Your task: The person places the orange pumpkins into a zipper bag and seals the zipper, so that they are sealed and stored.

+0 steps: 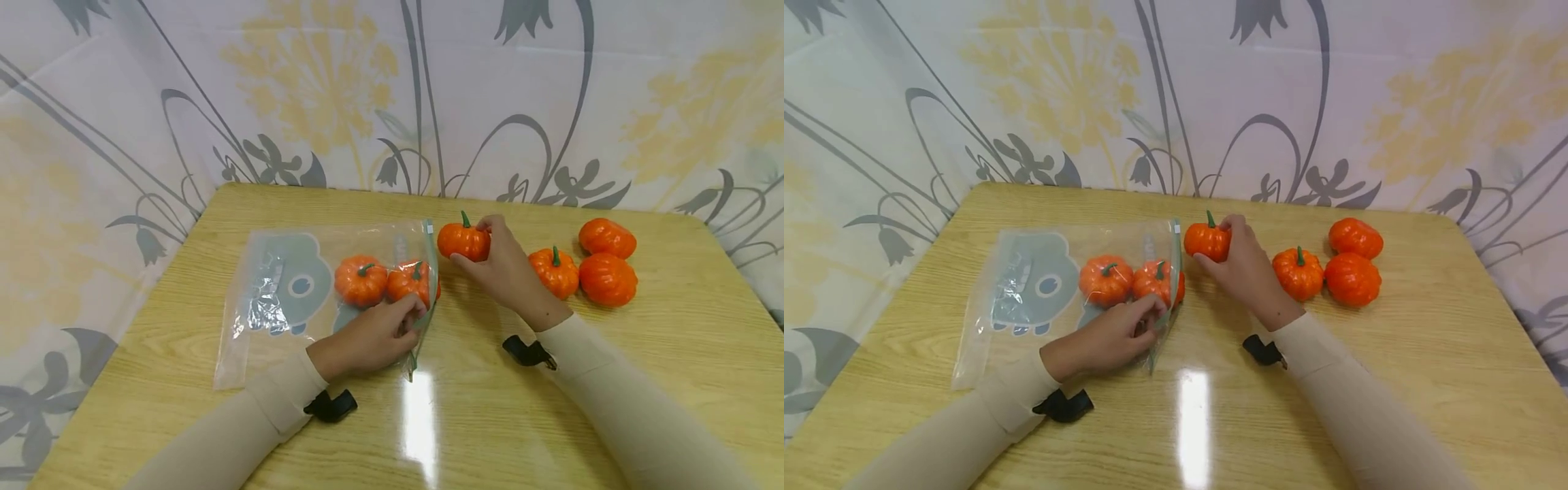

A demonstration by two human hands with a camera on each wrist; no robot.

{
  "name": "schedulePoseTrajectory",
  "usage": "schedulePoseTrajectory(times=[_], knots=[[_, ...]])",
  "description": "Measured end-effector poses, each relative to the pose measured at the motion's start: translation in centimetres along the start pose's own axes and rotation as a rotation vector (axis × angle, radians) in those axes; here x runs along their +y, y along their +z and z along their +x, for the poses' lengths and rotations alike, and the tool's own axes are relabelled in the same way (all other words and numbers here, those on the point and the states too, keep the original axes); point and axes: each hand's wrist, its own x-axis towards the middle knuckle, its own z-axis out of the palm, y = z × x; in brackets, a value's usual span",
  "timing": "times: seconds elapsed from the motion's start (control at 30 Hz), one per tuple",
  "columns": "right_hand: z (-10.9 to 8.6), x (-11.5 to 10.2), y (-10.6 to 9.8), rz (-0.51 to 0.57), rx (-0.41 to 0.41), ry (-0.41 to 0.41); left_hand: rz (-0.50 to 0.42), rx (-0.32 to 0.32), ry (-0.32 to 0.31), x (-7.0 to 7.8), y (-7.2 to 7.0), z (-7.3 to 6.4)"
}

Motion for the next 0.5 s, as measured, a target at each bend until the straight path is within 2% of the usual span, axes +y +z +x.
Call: schedulePoseTrajectory(times=[0.13, 0.3, 0.5], knots=[[-1.0, 0.3, 0.3, 0.047, 0.005, -0.016, -0.027, 0.013, 0.013, -0.1, 0.2, 0.1], [-2.0, 0.8, 0.8, 0.106, -0.028, -0.021, -0.036, 0.023, 0.012, -0.2, 0.5, 0.1], [-2.2, 1.1, 1.0, 0.133, -0.052, -0.042, -0.033, 0.061, 0.023, -0.4, 0.4, 0.2]])
